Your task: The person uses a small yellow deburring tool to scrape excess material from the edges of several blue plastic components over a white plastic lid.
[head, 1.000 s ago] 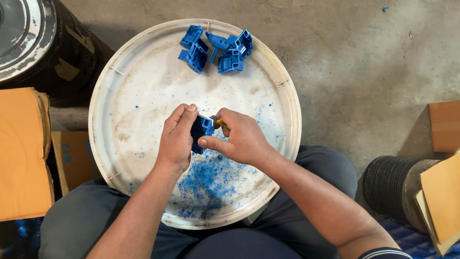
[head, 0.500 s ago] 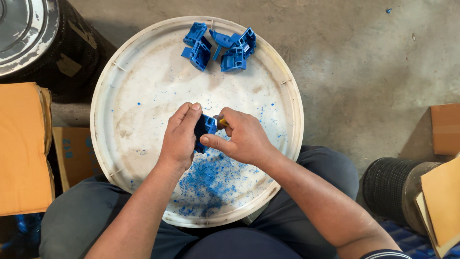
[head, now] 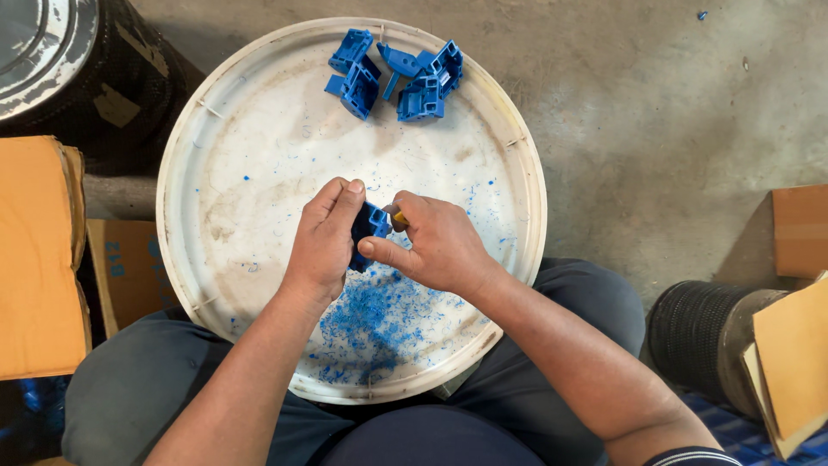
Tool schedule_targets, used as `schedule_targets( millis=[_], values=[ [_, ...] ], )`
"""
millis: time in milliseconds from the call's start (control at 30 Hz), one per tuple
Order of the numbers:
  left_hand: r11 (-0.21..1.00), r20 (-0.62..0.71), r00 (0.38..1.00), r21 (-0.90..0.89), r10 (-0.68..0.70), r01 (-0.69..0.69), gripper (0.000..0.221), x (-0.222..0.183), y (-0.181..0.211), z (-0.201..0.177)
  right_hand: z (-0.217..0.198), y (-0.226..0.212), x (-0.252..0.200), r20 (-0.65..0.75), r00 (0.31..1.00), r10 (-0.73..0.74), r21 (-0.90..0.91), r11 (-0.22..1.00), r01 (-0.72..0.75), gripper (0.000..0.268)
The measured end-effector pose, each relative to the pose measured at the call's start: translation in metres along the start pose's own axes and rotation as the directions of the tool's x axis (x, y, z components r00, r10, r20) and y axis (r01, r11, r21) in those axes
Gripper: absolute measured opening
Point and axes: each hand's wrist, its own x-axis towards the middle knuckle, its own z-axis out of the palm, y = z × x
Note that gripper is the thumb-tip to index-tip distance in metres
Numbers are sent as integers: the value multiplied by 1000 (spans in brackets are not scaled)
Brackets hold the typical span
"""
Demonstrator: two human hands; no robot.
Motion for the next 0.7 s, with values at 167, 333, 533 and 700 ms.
schedule_targets(
  millis=[167,333,533,700],
  values=[
    [997,19,1000,71,12,-14,33,-2,0,-1,-1,-1,0,-12,1000,-21,-19,1000,21,62],
    [990,21,998,129,52,-54,34,-1,-1,-1,3,-2,-2,17,997,-79,-104,991,80,55],
    [851,-56,955,472,291,-232,37,-3,1,-1,2,3,3,184,979,89,138,984,-116,51],
    [837,-100,909,442,405,-324,42,-2,-2,-6,-4,-3,2,91,990,106,146,982,-119,52]
  ],
)
